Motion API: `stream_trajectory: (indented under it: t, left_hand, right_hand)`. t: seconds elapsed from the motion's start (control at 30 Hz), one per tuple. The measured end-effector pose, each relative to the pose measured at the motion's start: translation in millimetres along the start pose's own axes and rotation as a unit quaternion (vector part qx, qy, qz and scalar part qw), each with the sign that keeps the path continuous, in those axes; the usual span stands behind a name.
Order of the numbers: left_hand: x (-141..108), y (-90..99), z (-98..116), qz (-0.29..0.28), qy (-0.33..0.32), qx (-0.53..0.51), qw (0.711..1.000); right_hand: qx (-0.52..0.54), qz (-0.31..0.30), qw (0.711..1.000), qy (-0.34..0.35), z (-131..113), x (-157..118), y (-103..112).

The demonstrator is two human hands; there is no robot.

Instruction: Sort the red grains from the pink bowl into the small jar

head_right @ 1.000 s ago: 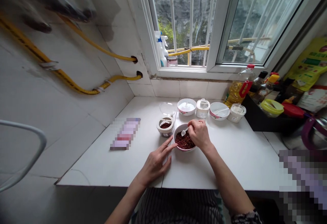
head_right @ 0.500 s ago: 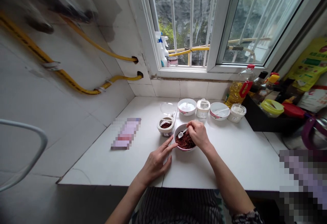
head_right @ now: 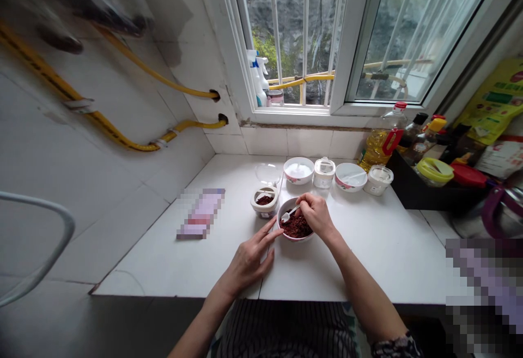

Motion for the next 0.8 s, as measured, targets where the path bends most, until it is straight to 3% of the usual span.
stream_trajectory:
  t: [0.23, 0.43, 0.8]
  left_hand:
    - [-1, -0.4, 0, 0.000, -0.001, 0.003, 1.000]
    - [0, 0.6, 0, -0.001, 0.002, -0.001, 1.000]
    - [0, 0.3, 1, 0.000, -0.001, 0.004, 1.000]
  right_hand:
    - [0.025, -0.022, 0.998, -0.049, 6, 2, -3]
    - [0.073, 0.000, 0.994, -0.086, 8, 4, 7]
    - [0.125, 0.025, 0.990, -0.066, 5, 8, 9]
Point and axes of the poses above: each hand's wrist, its own x-axis towards the middle knuckle, its own y-axis out of the back of the hand, z = x × y, the point moved 3 cm from there along x, towards the middle knuckle, and after that the axes turned 10 degrees about -x, right-handed, at the moved point
